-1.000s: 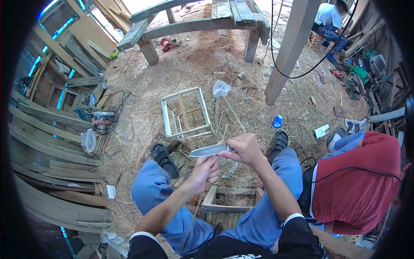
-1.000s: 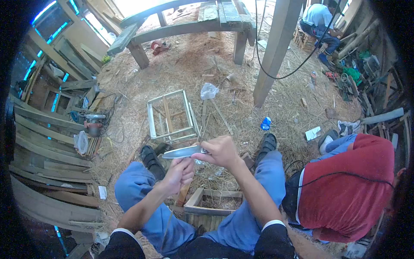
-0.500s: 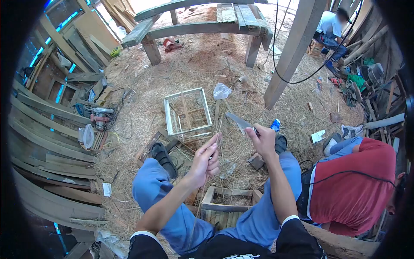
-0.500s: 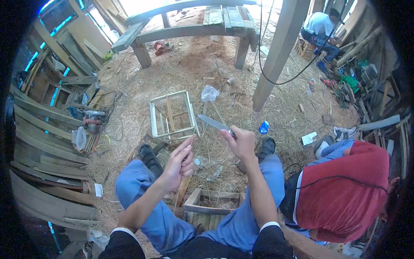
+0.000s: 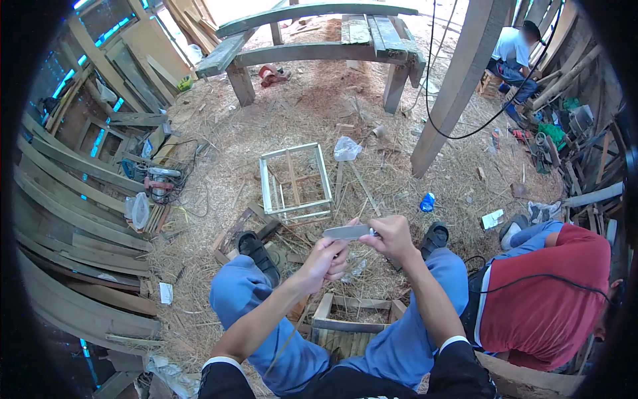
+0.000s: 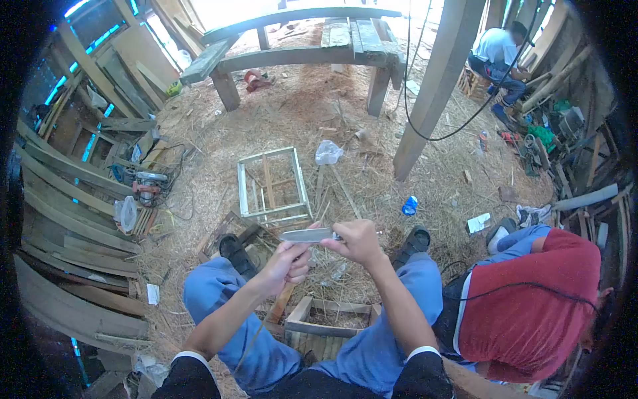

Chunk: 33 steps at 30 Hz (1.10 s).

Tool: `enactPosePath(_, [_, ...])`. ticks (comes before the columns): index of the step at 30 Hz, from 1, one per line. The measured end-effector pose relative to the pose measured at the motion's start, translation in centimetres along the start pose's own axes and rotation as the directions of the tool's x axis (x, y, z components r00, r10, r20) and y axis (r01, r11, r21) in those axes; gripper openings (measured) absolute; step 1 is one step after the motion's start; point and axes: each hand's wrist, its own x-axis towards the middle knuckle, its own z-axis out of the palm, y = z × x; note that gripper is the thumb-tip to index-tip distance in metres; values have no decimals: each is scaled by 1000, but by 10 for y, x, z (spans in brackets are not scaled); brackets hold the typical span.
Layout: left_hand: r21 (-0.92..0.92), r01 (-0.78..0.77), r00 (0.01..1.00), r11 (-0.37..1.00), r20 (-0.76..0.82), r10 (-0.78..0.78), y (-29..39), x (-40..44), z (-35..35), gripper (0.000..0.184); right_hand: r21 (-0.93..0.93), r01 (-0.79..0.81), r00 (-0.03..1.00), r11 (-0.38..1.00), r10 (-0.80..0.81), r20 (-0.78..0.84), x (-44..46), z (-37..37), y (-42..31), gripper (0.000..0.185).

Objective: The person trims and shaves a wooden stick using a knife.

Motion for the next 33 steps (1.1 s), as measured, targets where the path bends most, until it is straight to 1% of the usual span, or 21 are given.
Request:
enactPosePath(1, [13, 24, 1000, 1000, 14, -24, 1, -1, 1, 47, -20, -147, 988, 989, 146, -54, 0, 3, 7, 40])
enactPosePath(2, [33, -2, 995, 999, 98, -1, 2, -4, 3, 51, -36, -294, 951, 955, 288, -109, 0, 7, 19, 40])
enactPosePath(3, [48, 28, 993, 998, 114, -33, 2, -8, 9, 51, -48, -434, 892, 900, 421, -166, 2, 3, 27, 40])
enactPosePath(4, [65, 55, 989, 996, 132, -63, 4, -11, 14, 51, -136, -383, 915, 914, 355, -191, 3, -4, 34, 40])
enactPosePath(5, [87, 78, 985, 993, 147, -90, 5, -12, 17, 51, -137, -357, 926, 924, 332, -178, 1, -4, 35, 39])
enactPosePath(7, [21, 36, 989, 999, 144, -38, 5, -6, 13, 51, -130, -300, 948, 945, 280, -153, 1, -1, 26, 39])
enactPosePath(8, [-11, 10, 991, 1000, 131, -8, 4, -2, 8, 51, -134, -325, 941, 936, 306, -146, -2, 2, 20, 38])
enactPosePath(10, [-62, -26, 995, 998, 94, 32, 8, -1, 6, 52, -112, -458, 889, 882, 453, -70, 3, -7, 7, 37])
enactPosePath(11, [23, -50, 997, 998, 59, 49, 8, 0, 6, 52, -109, -524, 851, 845, 523, -36, 2, -11, 4, 36])
enactPosePath(13, [200, -94, 995, 975, -7, 97, 9, 3, 7, 51, 50, -608, 794, 793, 609, -3, 2, -15, 7, 34])
enactPosePath(14, [212, -98, 995, 972, -7, 102, 6, 5, 6, 51, 131, -641, 764, 756, 644, 22, 2, -15, 8, 33])
enactPosePath(17, [260, -43, 999, 965, 40, 34, 4, 7, 11, 51, 535, -587, 744, 608, 666, 58, -11, -6, 22, 30])
enactPosePath(18, [285, -27, 999, 958, 47, 14, -2, 10, 9, 51, 625, -594, 715, 506, 688, 123, -12, -7, 18, 27])
enactPosePath(21, [338, -2, 993, 941, 114, -39, -15, 19, 9, 51, 768, -529, 733, 359, 650, 201, -13, -10, 1, 27])
enactPosePath(22, [366, 18, 993, 931, 104, -60, -17, 17, 12, 51, 723, -569, 720, 393, 663, 206, -13, -8, -2, 24])
enactPosePath(25, [429, 5, 994, 903, 99, -52, -15, 14, 13, 51, 559, -556, 814, 615, 540, 216, -15, -6, 7, 25])
enactPosePath(26, [450, 35, 995, 893, 72, -75, -15, 16, 8, 51, 547, -553, 823, 629, 517, 236, -16, -7, 10, 26])
enactPosePath(29, [606, -26, 999, 795, 48, -4, -9, 15, 7, 48, 601, -584, 796, 545, 529, 294, -12, -16, 0, 25])
enactPosePath(31, [803, -154, 988, 575, 125, 90, -5, 20, 2, 45, 574, -613, 785, 543, 502, 363, -17, -16, 5, 25])
enactPosePath(32, [872, -211, 977, 441, 173, 126, -5, 22, 1, 45, 558, -627, 777, 544, 490, 396, -20, -16, 7, 26])
enactPosePath(33, [903, -249, 965, 349, 200, 169, -5, 20, 1, 44, 562, -635, 770, 530, 491, 406, -23, -17, 7, 25])
